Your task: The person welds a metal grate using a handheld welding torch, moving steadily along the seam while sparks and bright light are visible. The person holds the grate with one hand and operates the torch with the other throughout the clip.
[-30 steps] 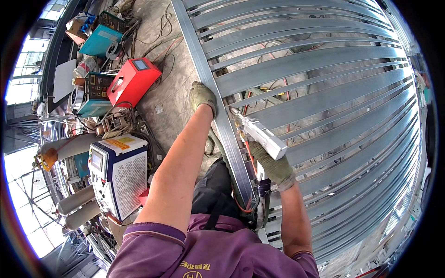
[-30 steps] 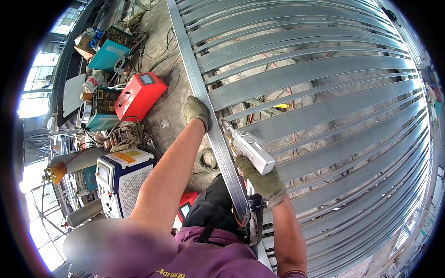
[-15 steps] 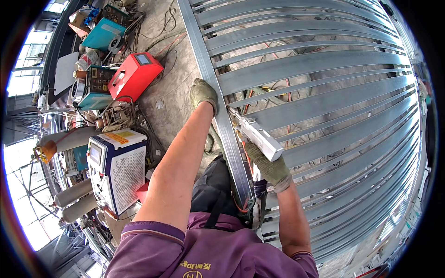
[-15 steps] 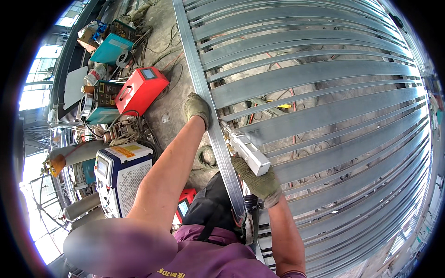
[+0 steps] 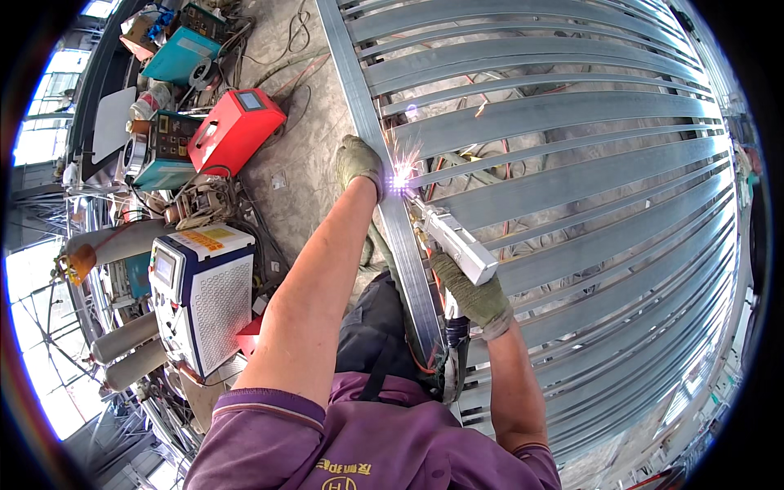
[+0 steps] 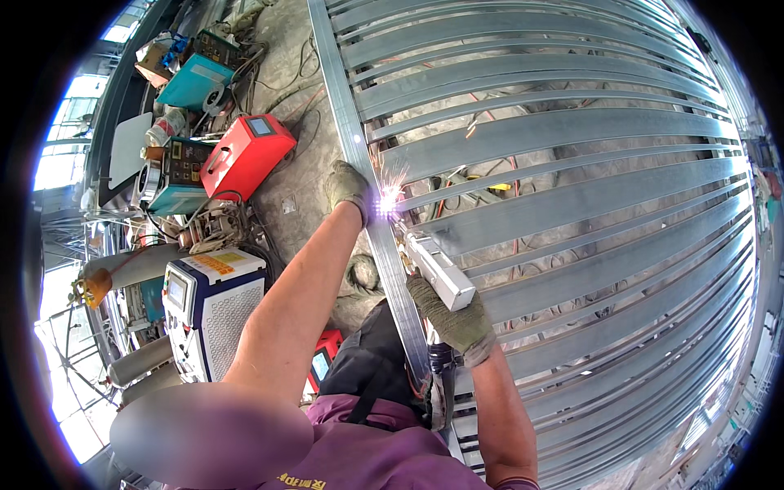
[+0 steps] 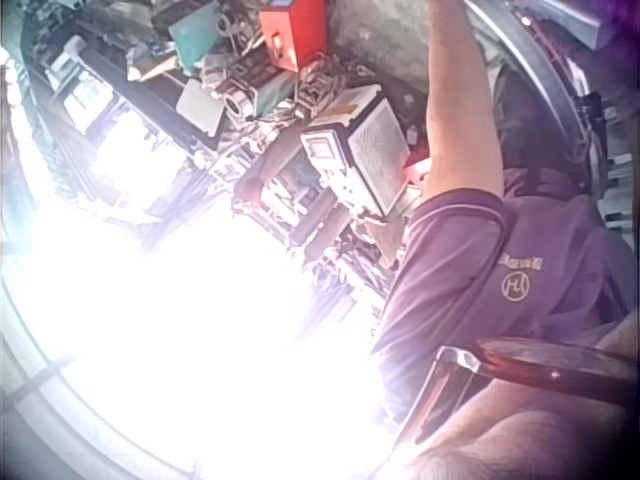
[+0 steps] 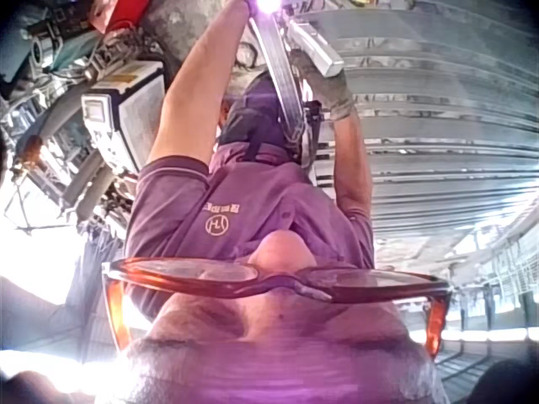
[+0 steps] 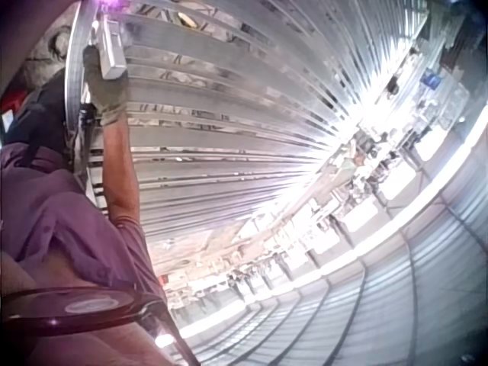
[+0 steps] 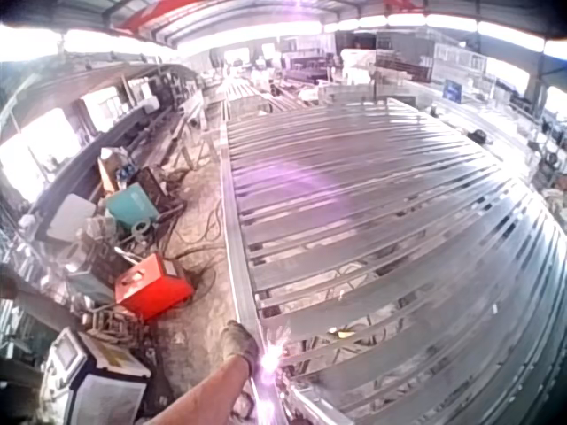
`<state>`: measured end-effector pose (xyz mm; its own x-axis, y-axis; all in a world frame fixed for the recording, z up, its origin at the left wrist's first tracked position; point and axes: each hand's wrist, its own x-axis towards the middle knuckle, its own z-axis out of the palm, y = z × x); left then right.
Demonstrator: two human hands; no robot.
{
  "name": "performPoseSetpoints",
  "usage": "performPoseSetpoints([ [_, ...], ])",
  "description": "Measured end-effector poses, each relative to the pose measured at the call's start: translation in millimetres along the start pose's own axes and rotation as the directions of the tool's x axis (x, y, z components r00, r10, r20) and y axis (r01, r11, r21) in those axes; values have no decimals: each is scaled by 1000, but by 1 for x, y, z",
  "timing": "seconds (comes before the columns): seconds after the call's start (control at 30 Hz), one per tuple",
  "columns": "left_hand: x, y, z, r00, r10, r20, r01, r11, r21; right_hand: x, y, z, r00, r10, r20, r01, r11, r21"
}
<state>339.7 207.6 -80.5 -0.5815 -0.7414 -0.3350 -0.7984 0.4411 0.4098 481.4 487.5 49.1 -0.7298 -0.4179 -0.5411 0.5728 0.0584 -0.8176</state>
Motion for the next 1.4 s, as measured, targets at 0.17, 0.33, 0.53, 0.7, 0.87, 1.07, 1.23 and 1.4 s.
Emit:
performPoseSetpoints([
  [0.17,4,-4,6,997,75,-6,-73,988,139,-1,0,1,1000,2,-3,-2,1000,-3],
  [0.33,26,-22,23,993,109,-37,-98,971,216,-1,0,3,1000,-2,11,2,1000,-18],
  [0.53,14,-10,16,997,73,-25,-72,997,41,-2,1,2,999,-47,-14,46,998,-43],
  [0.7,12,-9,10,998,60,-19,-59,997,39,-3,-1,3,1000,-21,-16,21,999,-32],
  [0.87,9,-6,8,998,67,-14,-66,997,37,-4,0,3,999,-45,-16,45,999,-18],
  [1.07,10,-3,8,999,47,2,-47,995,87,-5,3,3,1000,-16,-19,16,1000,-1],
  [1.23,12,-7,16,994,104,-16,-100,979,176,-6,6,2,999,-34,-29,33,999,-10],
  [1.4,27,-19,21,998,68,-16,-67,995,80,-7,2,3,1000,1,-6,-1,1000,-11],
])
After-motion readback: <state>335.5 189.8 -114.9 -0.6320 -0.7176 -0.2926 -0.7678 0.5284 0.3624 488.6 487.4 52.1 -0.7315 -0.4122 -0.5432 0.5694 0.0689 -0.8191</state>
